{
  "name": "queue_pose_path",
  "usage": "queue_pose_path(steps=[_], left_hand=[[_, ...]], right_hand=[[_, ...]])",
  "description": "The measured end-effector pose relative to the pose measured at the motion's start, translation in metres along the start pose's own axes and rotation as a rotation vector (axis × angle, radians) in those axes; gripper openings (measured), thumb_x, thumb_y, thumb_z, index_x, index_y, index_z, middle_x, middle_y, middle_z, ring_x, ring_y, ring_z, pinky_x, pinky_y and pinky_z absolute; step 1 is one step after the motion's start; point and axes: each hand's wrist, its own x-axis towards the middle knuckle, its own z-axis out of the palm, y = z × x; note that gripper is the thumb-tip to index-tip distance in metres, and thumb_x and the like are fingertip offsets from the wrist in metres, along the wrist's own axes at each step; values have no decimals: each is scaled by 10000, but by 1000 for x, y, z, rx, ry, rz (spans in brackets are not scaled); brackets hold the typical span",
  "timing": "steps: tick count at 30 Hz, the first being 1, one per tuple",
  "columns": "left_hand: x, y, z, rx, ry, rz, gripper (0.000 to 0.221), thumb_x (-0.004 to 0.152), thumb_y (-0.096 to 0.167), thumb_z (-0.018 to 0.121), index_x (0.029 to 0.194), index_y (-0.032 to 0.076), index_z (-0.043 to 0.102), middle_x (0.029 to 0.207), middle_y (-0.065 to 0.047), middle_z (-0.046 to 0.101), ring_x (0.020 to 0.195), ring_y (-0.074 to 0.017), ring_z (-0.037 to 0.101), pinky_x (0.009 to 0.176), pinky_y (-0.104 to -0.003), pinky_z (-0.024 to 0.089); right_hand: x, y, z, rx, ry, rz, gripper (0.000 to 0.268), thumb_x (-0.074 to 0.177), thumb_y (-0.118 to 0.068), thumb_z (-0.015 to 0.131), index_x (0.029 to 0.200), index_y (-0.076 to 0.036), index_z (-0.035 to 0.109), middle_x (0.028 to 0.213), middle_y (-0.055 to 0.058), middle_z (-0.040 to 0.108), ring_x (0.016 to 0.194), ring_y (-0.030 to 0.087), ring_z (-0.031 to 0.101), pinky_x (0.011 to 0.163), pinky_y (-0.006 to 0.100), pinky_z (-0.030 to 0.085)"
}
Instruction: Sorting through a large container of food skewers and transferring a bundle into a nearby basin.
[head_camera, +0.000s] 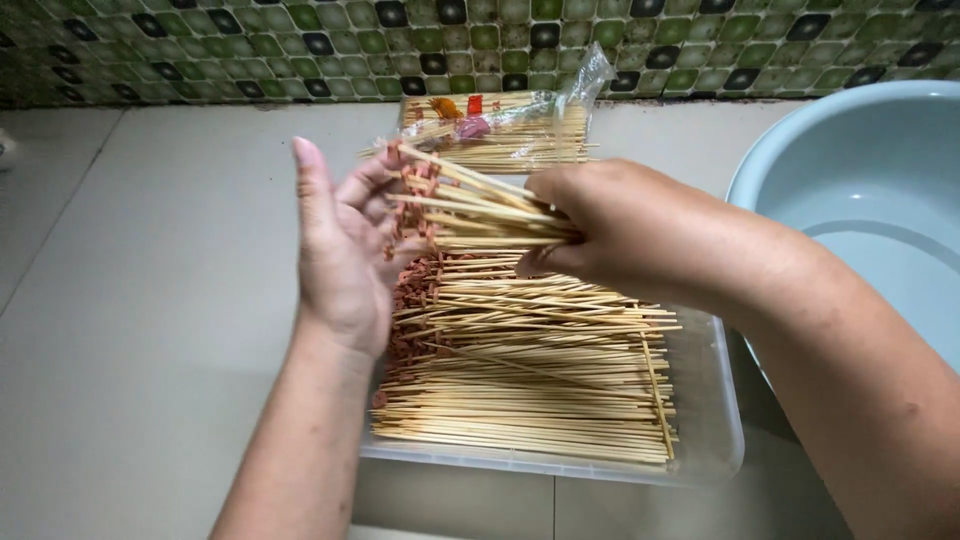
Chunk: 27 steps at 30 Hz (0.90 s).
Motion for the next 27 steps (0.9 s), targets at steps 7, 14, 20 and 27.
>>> queue_pose_path(steps=[7, 14, 20, 27], left_hand=[[-13, 0, 19, -105, -75, -50, 967, 727, 671, 346, 1399, 5, 543, 1212, -189, 691, 1071, -252, 696, 865, -354, 601], [-9, -10, 13, 154, -67, 165, 824, 824, 672, 264, 1293, 74, 582, 1218, -126, 680, 1117, -222, 690, 979, -404, 565], [-19, -16, 24, 152, -165, 73, 675, 887, 544, 374, 1194, 15, 659, 1058, -130, 721, 947, -177, 717, 820, -291, 604], [-23, -17, 37, 269, -212, -122, 683, 663, 402, 751, 1271, 107, 646, 969, -118, 718, 777, -188, 698, 623, -286, 586]], right_hand=[[4, 6, 11, -164, -55, -6, 265, 845, -389, 796, 953, -165, 705, 801, 16, 769, 638, 225, 684, 651, 371, 542], [8, 12, 14, -276, -63, -21, 344, 838, -466, 807, 902, -145, 702, 784, 23, 751, 636, 214, 686, 658, 348, 556], [2, 12, 21, -313, 3, -50, 286, 799, -413, 832, 826, -161, 699, 743, 2, 733, 639, 204, 682, 666, 348, 554], [-9, 22, 20, -325, 31, 52, 304, 774, -416, 861, 794, -156, 705, 736, 11, 733, 667, 238, 689, 663, 382, 542]])
